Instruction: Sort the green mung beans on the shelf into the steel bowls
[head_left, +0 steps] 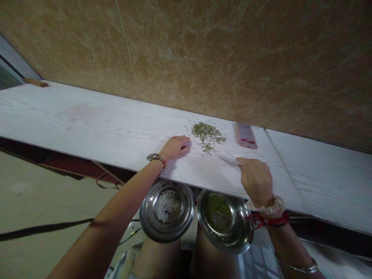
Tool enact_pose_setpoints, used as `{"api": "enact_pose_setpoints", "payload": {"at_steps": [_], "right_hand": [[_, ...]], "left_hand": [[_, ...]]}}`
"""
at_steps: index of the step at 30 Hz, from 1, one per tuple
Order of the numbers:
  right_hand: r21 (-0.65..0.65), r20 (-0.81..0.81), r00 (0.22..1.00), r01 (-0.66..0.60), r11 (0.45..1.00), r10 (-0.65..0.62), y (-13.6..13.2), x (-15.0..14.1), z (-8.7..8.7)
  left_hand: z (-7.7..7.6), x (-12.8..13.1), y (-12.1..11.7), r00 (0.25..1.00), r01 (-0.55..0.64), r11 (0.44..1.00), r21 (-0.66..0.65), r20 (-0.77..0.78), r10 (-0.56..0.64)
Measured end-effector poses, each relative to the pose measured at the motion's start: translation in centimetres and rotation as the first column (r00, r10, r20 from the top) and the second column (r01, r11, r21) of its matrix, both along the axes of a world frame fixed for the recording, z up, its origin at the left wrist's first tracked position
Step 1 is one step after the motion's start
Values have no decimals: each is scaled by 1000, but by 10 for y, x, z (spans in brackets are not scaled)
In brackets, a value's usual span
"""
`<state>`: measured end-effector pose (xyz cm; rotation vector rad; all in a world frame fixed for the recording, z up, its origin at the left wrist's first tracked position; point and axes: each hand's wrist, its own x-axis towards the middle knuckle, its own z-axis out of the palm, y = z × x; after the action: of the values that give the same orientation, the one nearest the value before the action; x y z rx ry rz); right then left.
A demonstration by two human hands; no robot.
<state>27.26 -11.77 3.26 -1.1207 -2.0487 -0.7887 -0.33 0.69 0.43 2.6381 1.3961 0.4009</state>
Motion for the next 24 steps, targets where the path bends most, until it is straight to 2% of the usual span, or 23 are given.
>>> {"api": "enact_pose_setpoints", "payload": {"at_steps": [4,9,12,15,19,21,24], "right_hand": [[-67,72,996,48,997,-43,-5,-5,2],[-97,93,996,-8,995,17,-23,-30,9],[-135,79,993,-72,988,83,-33,-47,16],[-135,63,992,-100,986,109,-35,-55,22],[-121,93,995,44,992,-33,-31,-48,28],[-123,138,985,122,985,-105,-29,-44,28],[-144,184,976,143,979,-116,-31,-49,27]], "left_hand": [[-3,-2,0,1000,8,1000,6,-5,-8],[-6,-10,-6,998,58,998,13,-27,-57],[-4,-27,-9,993,103,995,-12,-57,-104],[-1,-54,-10,992,90,995,-31,-83,-92],[-4,-84,-9,998,-36,999,3,-56,36],[-7,-89,-10,995,-92,996,24,-38,92],[-9,-87,-12,993,-120,992,38,-19,121]]}}
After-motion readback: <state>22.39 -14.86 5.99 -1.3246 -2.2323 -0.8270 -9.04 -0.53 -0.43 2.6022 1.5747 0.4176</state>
